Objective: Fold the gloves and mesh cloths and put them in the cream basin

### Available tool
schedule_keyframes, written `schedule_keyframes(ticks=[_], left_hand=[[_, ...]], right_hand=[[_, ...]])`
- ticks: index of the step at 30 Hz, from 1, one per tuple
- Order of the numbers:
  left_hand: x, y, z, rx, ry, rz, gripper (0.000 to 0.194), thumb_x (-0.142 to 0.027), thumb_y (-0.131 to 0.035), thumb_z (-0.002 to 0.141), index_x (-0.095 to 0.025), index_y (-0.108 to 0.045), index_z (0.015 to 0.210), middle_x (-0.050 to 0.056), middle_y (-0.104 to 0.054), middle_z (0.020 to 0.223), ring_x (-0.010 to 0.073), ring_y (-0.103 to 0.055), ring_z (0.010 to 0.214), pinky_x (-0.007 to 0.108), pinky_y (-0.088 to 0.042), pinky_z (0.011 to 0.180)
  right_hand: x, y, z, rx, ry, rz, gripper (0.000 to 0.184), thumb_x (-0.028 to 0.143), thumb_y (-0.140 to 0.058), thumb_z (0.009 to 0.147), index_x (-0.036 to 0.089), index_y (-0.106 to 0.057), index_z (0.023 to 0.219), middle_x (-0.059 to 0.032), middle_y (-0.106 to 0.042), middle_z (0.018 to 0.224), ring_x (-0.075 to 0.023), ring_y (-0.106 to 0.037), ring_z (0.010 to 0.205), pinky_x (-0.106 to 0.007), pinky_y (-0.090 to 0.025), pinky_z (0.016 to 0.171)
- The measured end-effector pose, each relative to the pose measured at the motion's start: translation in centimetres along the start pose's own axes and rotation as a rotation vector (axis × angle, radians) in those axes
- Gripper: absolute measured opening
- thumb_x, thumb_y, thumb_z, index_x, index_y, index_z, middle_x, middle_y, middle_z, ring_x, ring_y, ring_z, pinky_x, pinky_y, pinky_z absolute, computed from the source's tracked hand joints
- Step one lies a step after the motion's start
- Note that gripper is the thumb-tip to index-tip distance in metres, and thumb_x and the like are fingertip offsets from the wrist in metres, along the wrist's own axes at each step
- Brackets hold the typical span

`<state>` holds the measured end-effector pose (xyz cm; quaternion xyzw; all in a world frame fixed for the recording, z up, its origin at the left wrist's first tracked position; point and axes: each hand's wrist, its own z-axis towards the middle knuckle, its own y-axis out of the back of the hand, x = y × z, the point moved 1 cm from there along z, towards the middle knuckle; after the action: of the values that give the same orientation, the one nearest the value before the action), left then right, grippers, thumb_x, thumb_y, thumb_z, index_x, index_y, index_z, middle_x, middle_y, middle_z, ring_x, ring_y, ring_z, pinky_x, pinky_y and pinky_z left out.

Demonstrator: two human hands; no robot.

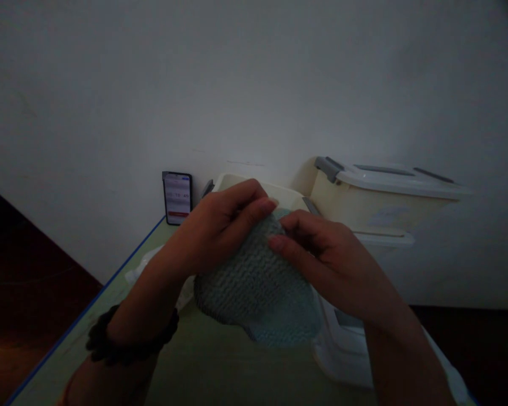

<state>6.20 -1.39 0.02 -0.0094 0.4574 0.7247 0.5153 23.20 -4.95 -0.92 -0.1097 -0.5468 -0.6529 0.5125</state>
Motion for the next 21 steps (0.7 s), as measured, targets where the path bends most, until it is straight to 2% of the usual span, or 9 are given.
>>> schedule_keyframes(ticks=[4,10,15,18,21], left_hand=[[0.4,0.0,0.1,-0.106,0.012,0.079,0.022,-0.029,-0.043,0.091,-0.018,-0.046,0.072,-0.006,-0.045,0.059,0.0085,-0.042,0.054,0.020,-0.034,0.052],[1.4,0.3,0.2,-0.385,0.006,0.123,0.020,-0.024,-0.048,0.088,-0.018,-0.048,0.069,-0.007,-0.042,0.054,0.0072,-0.038,0.050,0.019,-0.029,0.047],[2.1,1.1,0.2,-0.489,0.018,0.111,0.022,-0.024,-0.051,0.087,-0.018,-0.049,0.065,-0.008,-0.040,0.052,0.0068,-0.034,0.048,0.019,-0.026,0.044],[2.3,1.5,0.0,-0.529,0.037,0.113,0.023,-0.024,-0.051,0.087,-0.018,-0.049,0.064,-0.007,-0.039,0.052,0.0069,-0.034,0.049,0.019,-0.027,0.045],[2.7,2.0,-0.1,-0.580,0.075,0.112,0.027,-0.025,-0.051,0.087,-0.018,-0.047,0.061,-0.007,-0.036,0.052,0.0068,-0.032,0.048,0.020,-0.025,0.044]], right_hand=[[-0.3,0.1,0.1,0.057,-0.007,-0.054,0.021,0.034,-0.049,0.091,0.020,-0.049,0.076,0.0065,-0.042,0.061,-0.0074,-0.040,0.053,-0.023,-0.029,0.048],[-0.5,0.8,-0.4,0.332,-0.067,-0.130,0.014,0.031,-0.052,0.089,0.019,-0.051,0.080,0.0037,-0.052,0.071,-0.0100,-0.048,0.062,-0.024,-0.036,0.054],[-0.5,1.2,-0.5,0.328,-0.001,-0.222,0.006,0.021,-0.054,0.084,0.018,-0.051,0.080,0.0018,-0.052,0.078,-0.0115,-0.049,0.070,-0.026,-0.039,0.062],[-0.6,1.1,-0.5,0.347,-0.010,-0.218,0.005,0.020,-0.056,0.083,0.018,-0.054,0.086,0.0008,-0.054,0.083,-0.0126,-0.050,0.075,-0.027,-0.040,0.065],[-0.7,1.1,-0.6,0.378,-0.037,-0.235,0.004,0.019,-0.055,0.082,0.018,-0.054,0.085,0.0023,-0.055,0.079,-0.0121,-0.051,0.071,-0.027,-0.039,0.063]])
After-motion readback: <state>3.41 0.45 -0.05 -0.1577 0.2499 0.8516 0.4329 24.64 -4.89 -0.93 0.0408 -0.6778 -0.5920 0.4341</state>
